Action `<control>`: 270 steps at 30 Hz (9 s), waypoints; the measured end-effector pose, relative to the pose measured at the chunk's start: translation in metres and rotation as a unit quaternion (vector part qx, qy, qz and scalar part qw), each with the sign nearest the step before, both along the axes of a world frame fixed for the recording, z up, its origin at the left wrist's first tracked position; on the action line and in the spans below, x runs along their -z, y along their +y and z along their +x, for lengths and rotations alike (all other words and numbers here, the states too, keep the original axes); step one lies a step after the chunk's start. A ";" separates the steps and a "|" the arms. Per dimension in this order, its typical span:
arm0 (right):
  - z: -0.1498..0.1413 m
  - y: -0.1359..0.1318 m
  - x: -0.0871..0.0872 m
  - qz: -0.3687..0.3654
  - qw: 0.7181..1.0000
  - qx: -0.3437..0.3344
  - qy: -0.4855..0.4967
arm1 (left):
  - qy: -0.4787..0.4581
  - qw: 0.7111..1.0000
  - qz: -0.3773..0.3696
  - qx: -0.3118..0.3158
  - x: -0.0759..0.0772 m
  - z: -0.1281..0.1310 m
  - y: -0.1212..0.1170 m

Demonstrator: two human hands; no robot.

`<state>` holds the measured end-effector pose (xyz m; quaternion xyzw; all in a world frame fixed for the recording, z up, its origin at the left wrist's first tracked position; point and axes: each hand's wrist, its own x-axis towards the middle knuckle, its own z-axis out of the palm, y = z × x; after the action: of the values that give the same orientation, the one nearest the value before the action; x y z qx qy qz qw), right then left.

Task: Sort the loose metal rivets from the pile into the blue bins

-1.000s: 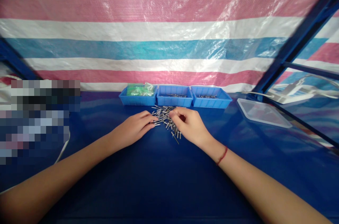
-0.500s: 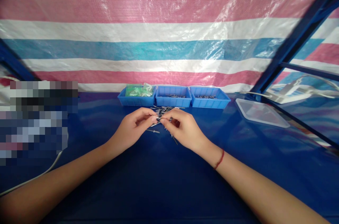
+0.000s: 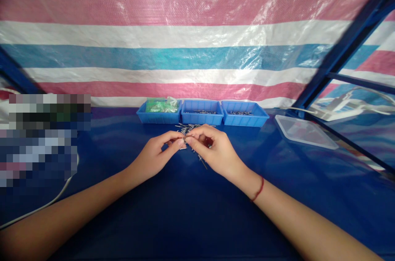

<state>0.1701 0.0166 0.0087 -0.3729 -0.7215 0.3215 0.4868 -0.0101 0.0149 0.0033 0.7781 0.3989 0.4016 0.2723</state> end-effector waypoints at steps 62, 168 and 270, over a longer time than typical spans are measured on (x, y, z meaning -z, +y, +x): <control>0.006 -0.003 -0.008 0.128 0.959 -0.032 -0.250 | 0.036 0.995 0.088 -0.034 -0.009 -0.001 -0.005; 0.002 -0.001 -0.005 0.093 0.987 0.006 -0.129 | 0.025 0.994 0.092 -0.058 -0.004 0.000 -0.004; 0.035 0.038 0.001 -0.021 0.983 0.160 -0.089 | 0.231 0.964 0.101 -0.083 0.010 -0.014 0.018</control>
<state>0.2048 0.0547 0.0082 -0.5209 -0.6863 0.2195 0.4577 -0.0239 0.0328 -0.0066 0.8376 0.4714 0.2700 0.0581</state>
